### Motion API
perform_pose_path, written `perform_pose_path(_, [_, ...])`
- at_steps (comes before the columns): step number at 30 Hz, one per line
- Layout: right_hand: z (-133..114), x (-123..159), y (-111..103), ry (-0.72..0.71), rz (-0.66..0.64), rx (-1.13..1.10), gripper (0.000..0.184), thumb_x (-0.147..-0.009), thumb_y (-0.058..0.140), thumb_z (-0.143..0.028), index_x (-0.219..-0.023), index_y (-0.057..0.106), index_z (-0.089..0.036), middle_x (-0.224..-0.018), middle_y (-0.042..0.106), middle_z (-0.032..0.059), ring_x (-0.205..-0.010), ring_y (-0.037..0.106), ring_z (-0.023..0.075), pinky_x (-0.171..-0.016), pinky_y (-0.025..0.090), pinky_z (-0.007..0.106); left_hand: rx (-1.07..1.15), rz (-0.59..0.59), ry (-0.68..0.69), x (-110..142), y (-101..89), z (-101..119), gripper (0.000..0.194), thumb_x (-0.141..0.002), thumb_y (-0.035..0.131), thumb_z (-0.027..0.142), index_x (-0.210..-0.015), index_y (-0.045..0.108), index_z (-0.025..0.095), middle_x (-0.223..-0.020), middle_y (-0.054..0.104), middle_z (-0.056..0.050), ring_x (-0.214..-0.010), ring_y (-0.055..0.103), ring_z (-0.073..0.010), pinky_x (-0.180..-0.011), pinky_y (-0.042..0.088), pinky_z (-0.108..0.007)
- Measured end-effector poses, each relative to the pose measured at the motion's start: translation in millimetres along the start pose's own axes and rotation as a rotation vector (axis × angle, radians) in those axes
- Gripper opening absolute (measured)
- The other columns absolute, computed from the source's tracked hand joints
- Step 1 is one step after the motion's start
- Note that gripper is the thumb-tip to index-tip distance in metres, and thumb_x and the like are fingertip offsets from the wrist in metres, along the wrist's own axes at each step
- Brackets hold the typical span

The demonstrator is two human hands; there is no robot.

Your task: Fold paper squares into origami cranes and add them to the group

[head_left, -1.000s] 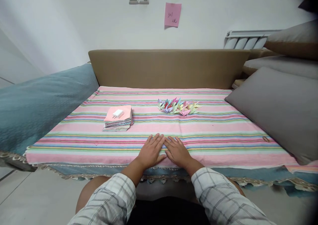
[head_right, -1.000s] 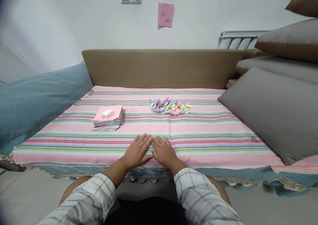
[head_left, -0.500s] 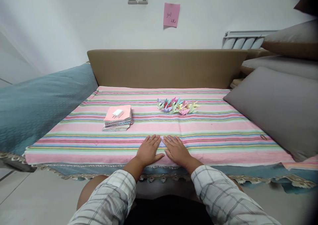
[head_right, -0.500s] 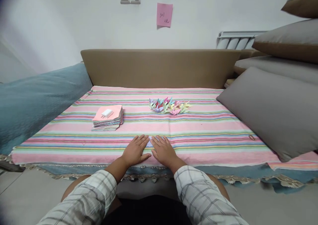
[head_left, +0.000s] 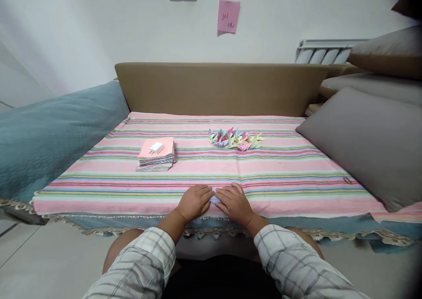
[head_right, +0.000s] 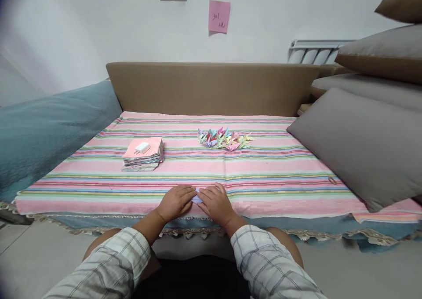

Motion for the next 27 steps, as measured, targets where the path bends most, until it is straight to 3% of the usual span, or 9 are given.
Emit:
perform_pose_path(6, [3,-3,-3,0.045,0.026,-0.032,0.033,-0.09,0.048,-0.038,-0.117,0.058,-0.022,-0.111,0.066,0.0066,-0.103,0.054,0.0204,-0.104,0.021,0.045,0.084,0.043,-0.108,-6,-6.7,-9,0.029,-0.087,0.043,0.02,-0.11,0.062,0.02,-0.101,0.069,-0.007,-0.098,0.062,-0.0192,-0.088,0.05,-0.036])
perform_pose_path(13, [22,-23,-3,0.217,-0.058,-0.183,0.025,-0.09,0.046,-0.029,-0.106,0.064,-0.022,-0.099,0.069,0.0054,-0.091,0.059,0.0192,-0.082,0.041,0.031,0.278,0.017,-0.369,-11,-5.9,-35,0.028,-0.09,0.043,0.03,-0.106,0.064,0.023,-0.1,0.071,-0.003,-0.092,0.064,-0.0181,-0.083,0.051,-0.032])
perform_pose_path(16, [44,-33,1,0.424,-0.18,-0.414,0.021,-0.086,0.051,-0.027,-0.099,0.066,-0.021,-0.096,0.069,0.0039,-0.09,0.06,0.0192,-0.077,0.043,0.028,0.369,0.117,-0.543,-7,-12.7,-58,0.032,-0.089,0.044,0.034,-0.114,0.059,0.022,-0.105,0.069,-0.003,-0.094,0.064,-0.0179,-0.082,0.052,-0.031])
perform_pose_path(18, [60,-28,19,0.684,-0.375,-0.657,0.016,-0.081,0.056,-0.028,-0.088,0.067,-0.019,-0.082,0.069,0.0004,-0.076,0.06,0.0149,-0.065,0.043,0.022,0.304,0.258,-0.625,0,-27.1,-69,0.035,-0.088,0.045,0.032,-0.118,0.056,0.02,-0.111,0.067,-0.006,-0.1,0.063,-0.0195,-0.086,0.051,-0.034])
perform_pose_path(21, [72,-30,30,0.821,-0.52,-0.739,0.015,-0.081,0.054,-0.025,-0.082,0.064,-0.015,-0.053,0.058,-0.0037,-0.045,0.049,0.008,-0.045,0.036,0.018,0.123,0.308,-0.466,-3,-40.0,-54,0.033,-0.087,0.044,0.024,-0.118,0.056,0.021,-0.12,0.062,-0.008,-0.111,0.056,-0.0216,-0.097,0.044,-0.042])
perform_pose_path(24, [78,-35,41,0.88,-0.649,-0.785,0.011,-0.077,0.058,-0.024,-0.075,0.062,-0.014,-0.042,0.05,-0.0061,-0.035,0.039,0.005,-0.037,0.029,0.016,0.011,0.148,-0.206,-11,-25.5,-21,0.036,-0.087,0.044,0.021,-0.121,0.055,0.022,-0.127,0.058,-0.008,-0.121,0.048,-0.0232,-0.105,0.032,-0.048])
perform_pose_path(27, [79,-41,48,0.897,-0.757,-0.799,0.013,-0.072,0.064,-0.024,-0.065,0.058,-0.015,-0.04,0.051,-0.0051,-0.034,0.039,0.0053,-0.036,0.03,0.015,-0.042,-0.017,-0.1,-11,-1.7,-4,0.046,-0.087,0.047,0.032,-0.132,0.046,0.019,-0.136,0.049,-0.01,-0.13,0.038,-0.0265,-0.108,0.026,-0.05])
Point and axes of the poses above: each hand's wrist, its own x-axis away from the middle knuckle, its own y-axis out of the palm, z = x × y, the point moved 9 cm from there along -x, towards the middle knuckle
